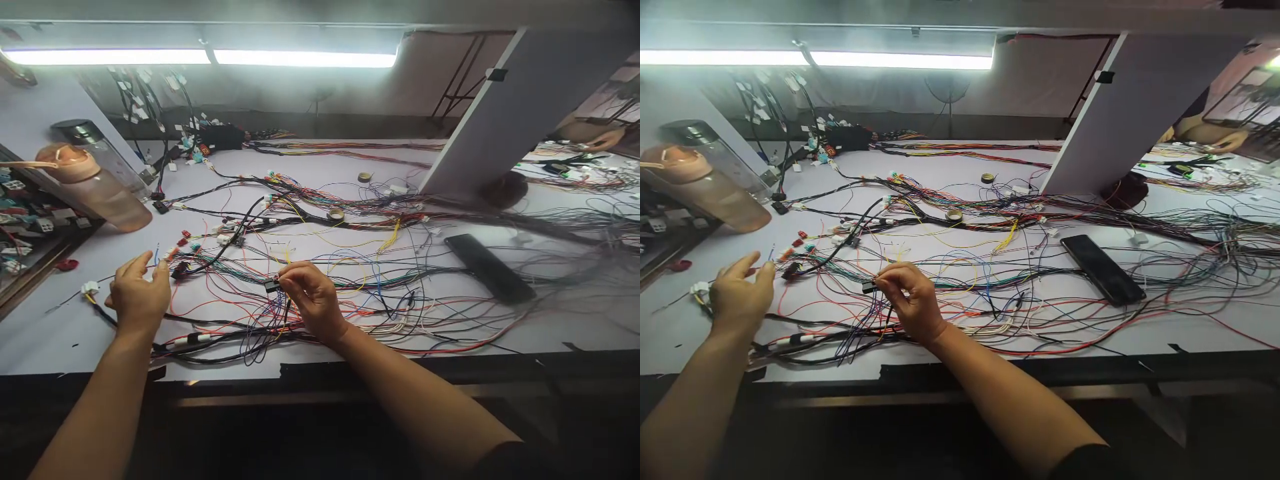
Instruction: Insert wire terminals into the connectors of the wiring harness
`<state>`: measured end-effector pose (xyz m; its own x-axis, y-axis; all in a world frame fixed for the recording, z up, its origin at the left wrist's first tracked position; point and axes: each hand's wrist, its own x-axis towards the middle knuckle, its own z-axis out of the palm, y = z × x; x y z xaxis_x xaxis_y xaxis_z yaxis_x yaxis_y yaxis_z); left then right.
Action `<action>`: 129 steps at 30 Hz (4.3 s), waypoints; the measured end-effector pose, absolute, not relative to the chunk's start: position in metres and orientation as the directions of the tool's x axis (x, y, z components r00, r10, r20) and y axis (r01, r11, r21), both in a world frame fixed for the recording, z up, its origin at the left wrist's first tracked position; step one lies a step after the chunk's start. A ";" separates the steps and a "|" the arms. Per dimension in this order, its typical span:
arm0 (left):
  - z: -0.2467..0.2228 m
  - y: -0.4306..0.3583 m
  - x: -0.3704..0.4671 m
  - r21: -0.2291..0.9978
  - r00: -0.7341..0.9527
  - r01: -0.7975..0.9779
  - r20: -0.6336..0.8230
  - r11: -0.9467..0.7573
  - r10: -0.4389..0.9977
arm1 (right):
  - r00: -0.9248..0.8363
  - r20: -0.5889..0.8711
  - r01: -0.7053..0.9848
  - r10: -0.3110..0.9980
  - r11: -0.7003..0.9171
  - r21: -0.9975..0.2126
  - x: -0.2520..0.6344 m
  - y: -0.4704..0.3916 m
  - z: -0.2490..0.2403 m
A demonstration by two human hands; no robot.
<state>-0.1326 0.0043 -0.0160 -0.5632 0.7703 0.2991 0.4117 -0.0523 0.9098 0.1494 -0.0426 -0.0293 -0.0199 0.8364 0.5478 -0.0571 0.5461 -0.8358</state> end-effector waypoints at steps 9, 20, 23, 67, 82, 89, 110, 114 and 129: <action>-0.009 -0.046 0.004 0.931 0.183 -0.309 -0.141 0.193 0.973 | -0.027 0.538 -0.051 0.842 0.537 -0.842 0.152 -0.047 -0.028; -0.027 -0.024 0.009 0.793 0.447 -0.477 -0.152 0.379 0.881 | 0.090 0.559 0.187 0.824 0.538 -0.822 0.159 -0.036 -0.032; -0.026 -0.026 0.008 0.786 0.422 -0.485 -0.173 0.383 0.890 | 0.073 0.563 0.251 0.823 0.531 -0.809 0.158 -0.035 -0.032; -0.006 -0.012 0.004 0.576 0.125 -0.664 -0.543 0.476 0.830 | 0.000 0.723 0.669 0.691 0.538 -0.514 0.165 -0.034 -0.018; -0.010 -0.014 0.006 0.618 0.118 -0.645 -0.500 0.449 0.858 | 0.019 0.652 0.641 0.758 0.491 -0.590 0.164 -0.033 -0.025; -0.011 -0.013 0.004 0.635 0.147 -0.614 -0.490 0.468 0.859 | 0.014 0.658 0.672 0.753 0.481 -0.564 0.163 -0.032 -0.025; -0.020 -0.013 0.004 0.803 0.137 -0.524 -0.248 0.283 0.959 | -0.068 0.568 0.740 0.820 0.423 -0.522 0.166 -0.033 -0.017; -0.020 -0.012 0.002 0.796 0.135 -0.538 -0.245 0.278 0.960 | -0.063 0.567 0.735 0.822 0.422 -0.531 0.167 -0.033 -0.019; -0.024 -0.015 0.007 0.827 0.146 -0.482 -0.251 0.291 0.957 | -0.076 0.596 0.774 0.800 0.424 -0.470 0.167 -0.032 -0.023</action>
<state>0.0072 -0.0149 -0.0237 0.1458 0.9568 -0.2515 -0.4816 0.2907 0.8268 0.1666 -0.0322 -0.0235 -0.0760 0.7995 0.5958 0.7739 0.4241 -0.4704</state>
